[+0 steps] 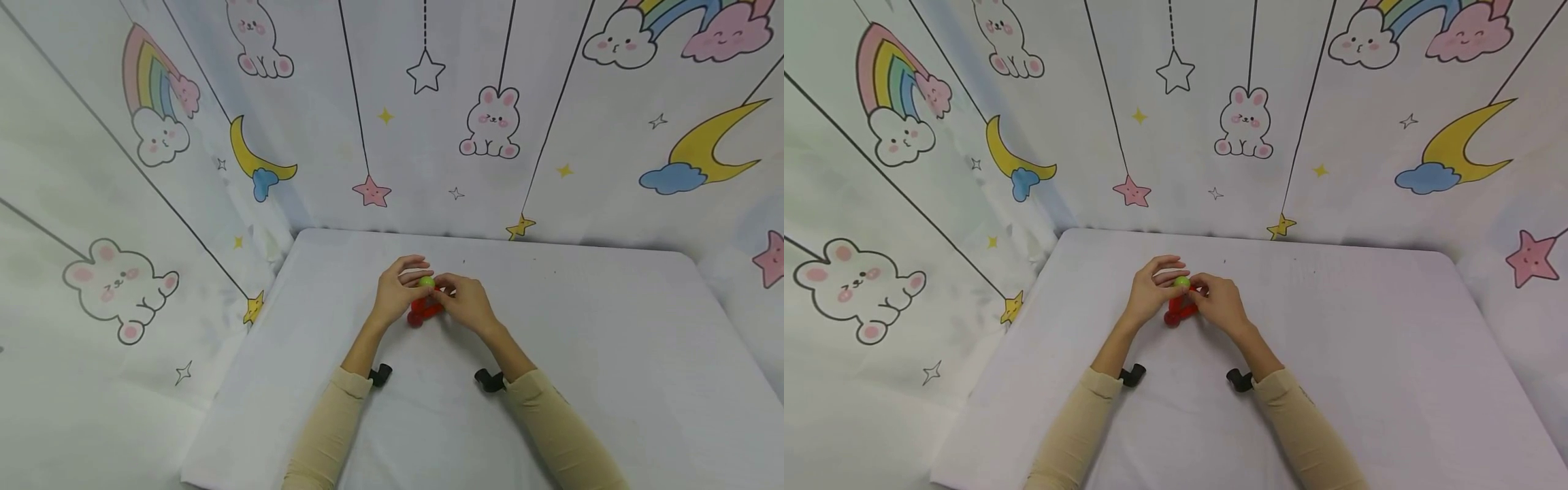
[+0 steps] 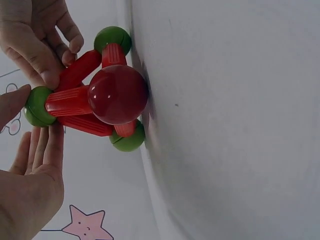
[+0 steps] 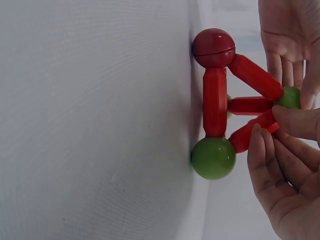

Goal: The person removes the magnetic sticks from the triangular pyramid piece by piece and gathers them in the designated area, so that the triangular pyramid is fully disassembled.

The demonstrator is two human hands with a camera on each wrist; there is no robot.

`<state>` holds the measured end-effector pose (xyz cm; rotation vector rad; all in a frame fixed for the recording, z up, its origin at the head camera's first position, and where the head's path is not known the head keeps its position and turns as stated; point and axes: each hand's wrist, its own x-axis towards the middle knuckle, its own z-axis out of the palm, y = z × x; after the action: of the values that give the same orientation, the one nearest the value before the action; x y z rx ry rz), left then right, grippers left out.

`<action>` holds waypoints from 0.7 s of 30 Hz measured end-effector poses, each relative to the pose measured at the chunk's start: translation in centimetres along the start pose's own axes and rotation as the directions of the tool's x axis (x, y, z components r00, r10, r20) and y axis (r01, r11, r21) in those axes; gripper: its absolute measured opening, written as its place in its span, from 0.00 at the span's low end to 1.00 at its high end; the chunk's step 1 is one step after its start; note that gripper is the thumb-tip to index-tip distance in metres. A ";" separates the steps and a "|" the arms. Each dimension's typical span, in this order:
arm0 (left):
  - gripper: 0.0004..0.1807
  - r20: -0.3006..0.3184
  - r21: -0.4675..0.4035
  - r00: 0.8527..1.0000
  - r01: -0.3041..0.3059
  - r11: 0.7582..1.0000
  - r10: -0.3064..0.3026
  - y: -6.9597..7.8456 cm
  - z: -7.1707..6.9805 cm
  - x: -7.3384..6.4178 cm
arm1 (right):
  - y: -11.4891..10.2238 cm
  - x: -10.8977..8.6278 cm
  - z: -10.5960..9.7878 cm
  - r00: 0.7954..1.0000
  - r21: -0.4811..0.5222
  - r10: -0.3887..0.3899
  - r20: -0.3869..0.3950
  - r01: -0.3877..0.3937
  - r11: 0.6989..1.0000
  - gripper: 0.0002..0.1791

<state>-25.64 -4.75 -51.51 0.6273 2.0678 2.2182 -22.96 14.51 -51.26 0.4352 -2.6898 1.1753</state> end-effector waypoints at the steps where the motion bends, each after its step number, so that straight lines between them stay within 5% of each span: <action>1: 0.32 -0.002 -0.004 1.000 0.003 1.000 -0.003 0.0 0.0 0.0 | 0.0 0.0 0.0 1.000 0.002 -0.001 -0.003 0.001 1.000 0.15; 21: 0.27 -0.117 -0.105 0.992 0.036 0.994 -0.048 -0.2 -1.6 0.7 | 0.9 0.1 -0.9 0.997 0.091 0.057 -0.053 -0.053 0.994 0.10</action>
<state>-26.79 -6.02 -51.57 0.4490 1.9827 2.3743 -23.28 15.72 -51.22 0.3380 -2.6261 1.3068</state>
